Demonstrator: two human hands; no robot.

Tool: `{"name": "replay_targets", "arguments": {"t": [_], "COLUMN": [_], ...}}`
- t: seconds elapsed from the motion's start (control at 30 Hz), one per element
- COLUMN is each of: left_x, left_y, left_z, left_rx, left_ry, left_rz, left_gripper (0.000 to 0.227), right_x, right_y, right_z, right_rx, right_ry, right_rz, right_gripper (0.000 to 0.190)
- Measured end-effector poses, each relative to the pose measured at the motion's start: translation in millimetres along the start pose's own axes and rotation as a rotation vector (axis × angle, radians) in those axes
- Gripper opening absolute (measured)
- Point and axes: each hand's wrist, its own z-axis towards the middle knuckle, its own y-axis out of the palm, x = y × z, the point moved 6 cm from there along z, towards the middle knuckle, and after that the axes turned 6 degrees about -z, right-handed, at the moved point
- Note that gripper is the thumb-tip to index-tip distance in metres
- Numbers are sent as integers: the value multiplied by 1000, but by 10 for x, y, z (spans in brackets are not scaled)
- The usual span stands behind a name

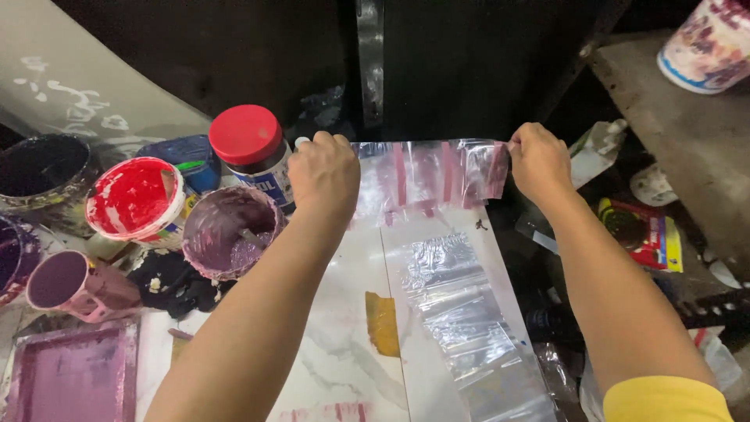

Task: The person paints a rectangular tray with purple paint using a yellow sponge. They then wipe the table surface with a black cloth and handle a clear plastic sheet.

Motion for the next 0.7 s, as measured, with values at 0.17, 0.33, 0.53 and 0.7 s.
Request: {"name": "replay_targets", "arguments": {"t": [0.17,0.33,0.53,0.7], "left_x": [113,228,176,174], "left_y": [400,711,929,1132], "left_z": [5,-53,30,-22], "left_rx": [-218,-277,-415,-293], "left_ry": [8,3,2,-38], "left_rz": [-19,2,24,0], "left_gripper": [3,11,19,52], "right_x": [55,92,74,85], "right_y": [464,823,994,929], "right_z": [232,382,458,285], "right_rx": [14,39,14,122], "right_ry": [-61,-56,-58,-51], "right_rz": [-28,-59,-91,-101], "right_gripper": [7,10,18,19]}}
